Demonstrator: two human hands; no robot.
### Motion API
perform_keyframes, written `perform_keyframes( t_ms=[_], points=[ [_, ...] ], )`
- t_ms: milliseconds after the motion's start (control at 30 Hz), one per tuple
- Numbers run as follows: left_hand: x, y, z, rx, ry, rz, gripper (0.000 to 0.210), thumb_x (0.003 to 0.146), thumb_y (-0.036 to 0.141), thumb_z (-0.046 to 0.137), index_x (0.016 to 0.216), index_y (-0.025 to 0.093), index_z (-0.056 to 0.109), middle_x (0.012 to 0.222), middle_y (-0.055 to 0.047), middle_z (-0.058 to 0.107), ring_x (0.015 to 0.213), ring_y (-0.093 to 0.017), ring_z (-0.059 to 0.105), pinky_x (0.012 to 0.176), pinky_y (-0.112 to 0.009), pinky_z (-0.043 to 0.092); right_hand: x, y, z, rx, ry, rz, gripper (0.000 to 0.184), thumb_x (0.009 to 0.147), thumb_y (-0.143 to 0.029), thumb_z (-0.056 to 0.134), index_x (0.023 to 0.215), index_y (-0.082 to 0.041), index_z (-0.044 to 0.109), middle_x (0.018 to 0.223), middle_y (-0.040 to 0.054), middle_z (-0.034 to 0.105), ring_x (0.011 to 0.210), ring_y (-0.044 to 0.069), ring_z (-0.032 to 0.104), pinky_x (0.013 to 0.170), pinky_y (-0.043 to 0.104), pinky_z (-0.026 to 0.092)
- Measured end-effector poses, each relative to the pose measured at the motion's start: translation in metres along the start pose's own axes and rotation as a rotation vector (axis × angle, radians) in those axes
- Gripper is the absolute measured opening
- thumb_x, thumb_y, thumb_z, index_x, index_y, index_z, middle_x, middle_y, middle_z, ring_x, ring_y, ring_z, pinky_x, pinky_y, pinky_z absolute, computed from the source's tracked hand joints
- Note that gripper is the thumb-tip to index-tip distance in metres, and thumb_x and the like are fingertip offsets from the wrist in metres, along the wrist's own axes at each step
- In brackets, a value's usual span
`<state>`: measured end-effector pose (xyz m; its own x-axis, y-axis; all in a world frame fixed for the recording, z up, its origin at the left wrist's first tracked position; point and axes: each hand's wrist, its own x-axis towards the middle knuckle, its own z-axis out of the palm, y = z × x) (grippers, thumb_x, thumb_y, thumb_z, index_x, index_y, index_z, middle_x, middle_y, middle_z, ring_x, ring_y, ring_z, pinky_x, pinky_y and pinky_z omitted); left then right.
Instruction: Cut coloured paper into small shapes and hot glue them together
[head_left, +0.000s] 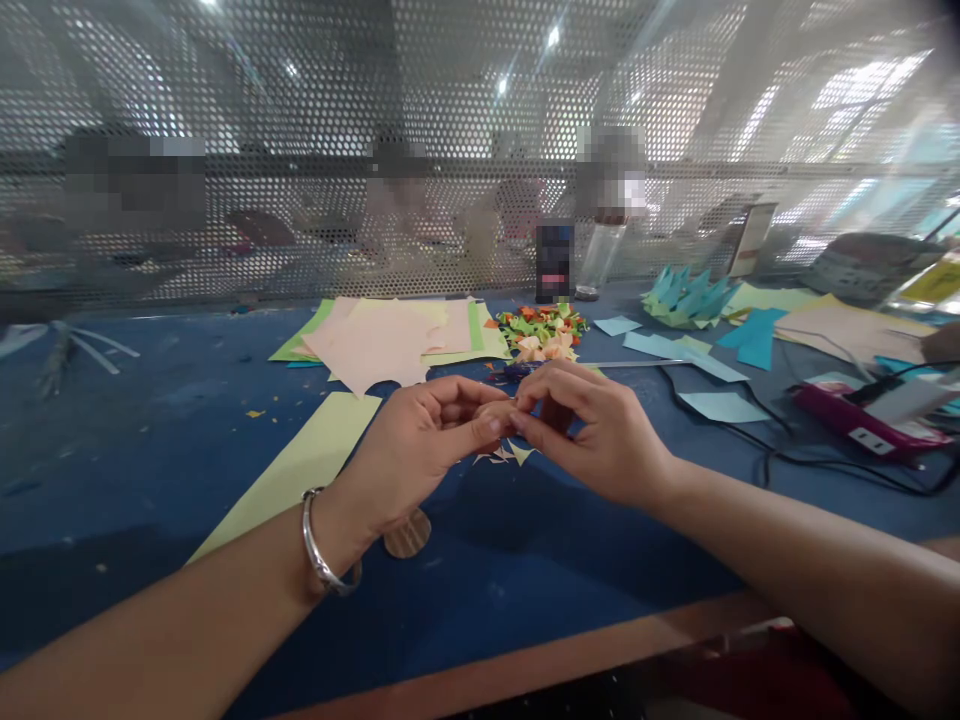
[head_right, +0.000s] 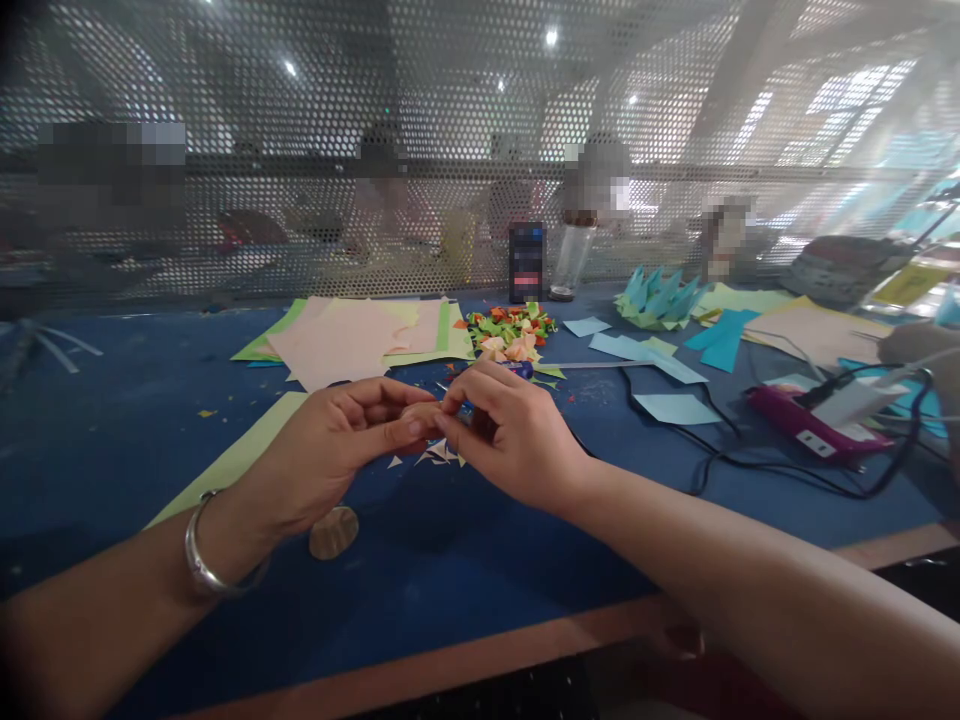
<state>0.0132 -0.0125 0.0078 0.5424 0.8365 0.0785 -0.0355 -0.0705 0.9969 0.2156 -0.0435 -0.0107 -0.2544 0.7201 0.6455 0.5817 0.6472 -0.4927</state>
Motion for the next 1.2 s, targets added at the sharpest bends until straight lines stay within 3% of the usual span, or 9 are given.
perform_keyframes(
  t_ms=[933,1067,1200],
  points=[
    [-0.001,0.001,0.004,0.194,0.072,0.074,0.023,0.080,0.031,0.079,0.097,0.019,0.070,0.091,-0.006,0.077,0.084,-0.019,0.072,0.079,-0.030,0.057,-0.002,0.003,0.002,0.115,0.013,0.068,0.007,0.092,-0.025,0.067,0.092,-0.018,0.063,0.082,-0.0004,0.063,0.058,0.007,0.052,0.056,0.022,0.045],
    [0.001,-0.001,-0.003,0.338,-0.007,0.048,0.015,0.087,0.033,0.070,0.089,0.019,0.075,0.084,-0.006,0.076,0.077,-0.019,0.070,0.074,-0.029,0.054,-0.002,0.004,0.003,0.185,-0.013,0.126,0.012,0.092,-0.028,0.068,0.094,-0.019,0.061,0.083,0.0002,0.063,0.058,0.008,0.053,0.055,0.022,0.045],
    [0.000,-0.001,-0.008,0.545,-0.021,0.067,0.021,0.089,0.033,0.064,0.076,0.020,0.074,0.071,-0.004,0.073,0.066,-0.017,0.065,0.061,-0.026,0.047,-0.002,0.004,0.003,0.199,-0.033,0.141,0.014,0.092,-0.031,0.067,0.097,-0.020,0.061,0.089,0.0012,0.065,0.060,0.008,0.055,0.053,0.021,0.045]
  ],
)
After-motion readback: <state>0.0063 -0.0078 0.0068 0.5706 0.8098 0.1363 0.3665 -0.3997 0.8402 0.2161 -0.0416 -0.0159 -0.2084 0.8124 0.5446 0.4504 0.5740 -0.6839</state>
